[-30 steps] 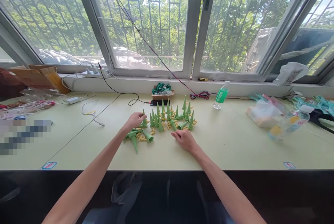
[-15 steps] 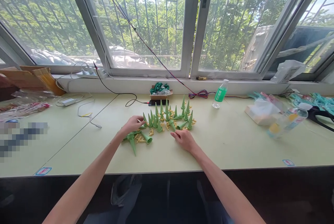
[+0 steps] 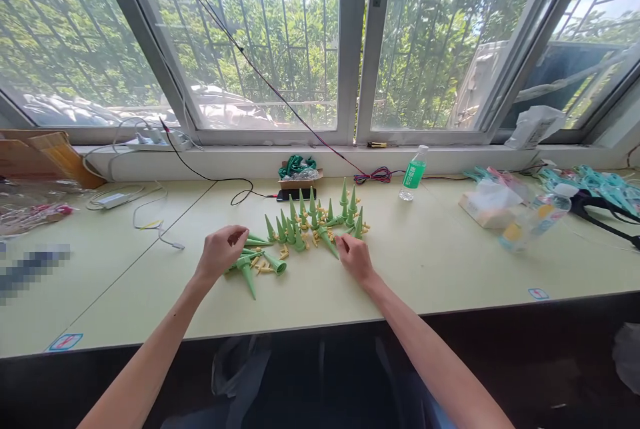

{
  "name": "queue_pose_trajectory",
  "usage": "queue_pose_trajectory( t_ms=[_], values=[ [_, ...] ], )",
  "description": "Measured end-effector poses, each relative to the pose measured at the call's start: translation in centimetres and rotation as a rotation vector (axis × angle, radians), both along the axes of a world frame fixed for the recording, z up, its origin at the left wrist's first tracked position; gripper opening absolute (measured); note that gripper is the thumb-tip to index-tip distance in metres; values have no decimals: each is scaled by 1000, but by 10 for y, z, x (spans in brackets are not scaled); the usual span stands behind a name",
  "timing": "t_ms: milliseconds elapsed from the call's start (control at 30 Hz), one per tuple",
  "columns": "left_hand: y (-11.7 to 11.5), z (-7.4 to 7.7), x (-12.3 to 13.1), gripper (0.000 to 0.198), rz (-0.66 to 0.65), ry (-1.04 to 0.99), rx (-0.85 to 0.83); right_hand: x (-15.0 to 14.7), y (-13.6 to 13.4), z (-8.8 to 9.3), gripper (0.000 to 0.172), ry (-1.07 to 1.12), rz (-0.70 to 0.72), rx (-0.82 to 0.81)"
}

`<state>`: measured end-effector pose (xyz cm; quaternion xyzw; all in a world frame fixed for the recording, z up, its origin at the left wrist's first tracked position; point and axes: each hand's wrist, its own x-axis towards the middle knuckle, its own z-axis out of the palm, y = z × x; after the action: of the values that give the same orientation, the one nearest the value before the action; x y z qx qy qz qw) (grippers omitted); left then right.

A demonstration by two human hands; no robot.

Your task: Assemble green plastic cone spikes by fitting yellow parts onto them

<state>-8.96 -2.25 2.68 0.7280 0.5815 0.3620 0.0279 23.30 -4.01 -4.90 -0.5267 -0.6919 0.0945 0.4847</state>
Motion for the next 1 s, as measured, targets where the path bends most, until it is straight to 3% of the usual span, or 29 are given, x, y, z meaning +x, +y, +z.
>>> queue_pose_trajectory(
  t_ms=[100,200,333,433,567,700,1000],
  values=[
    [-21,0,28,23,-129,-27,25,1,0,0,42,30,-64,15],
    [-34,-5,74,22,-351,7,-45,1,-1,0,35,32,-84,10],
    [-24,-27,132,20,-517,7,-72,1,-2,2,29,-16,-64,18],
    [-9,-47,158,27,-525,-26,-23,0,-3,3,24,-97,-38,33],
    [-3,-65,167,25,-464,-132,-10,-3,-3,2,19,-301,-15,-22],
    [-10,-68,164,23,-502,-180,-30,-5,-4,1,12,-429,-14,-86],
    [-10,-66,161,44,-483,-170,-27,-5,-7,2,26,-238,28,30]
  ],
)
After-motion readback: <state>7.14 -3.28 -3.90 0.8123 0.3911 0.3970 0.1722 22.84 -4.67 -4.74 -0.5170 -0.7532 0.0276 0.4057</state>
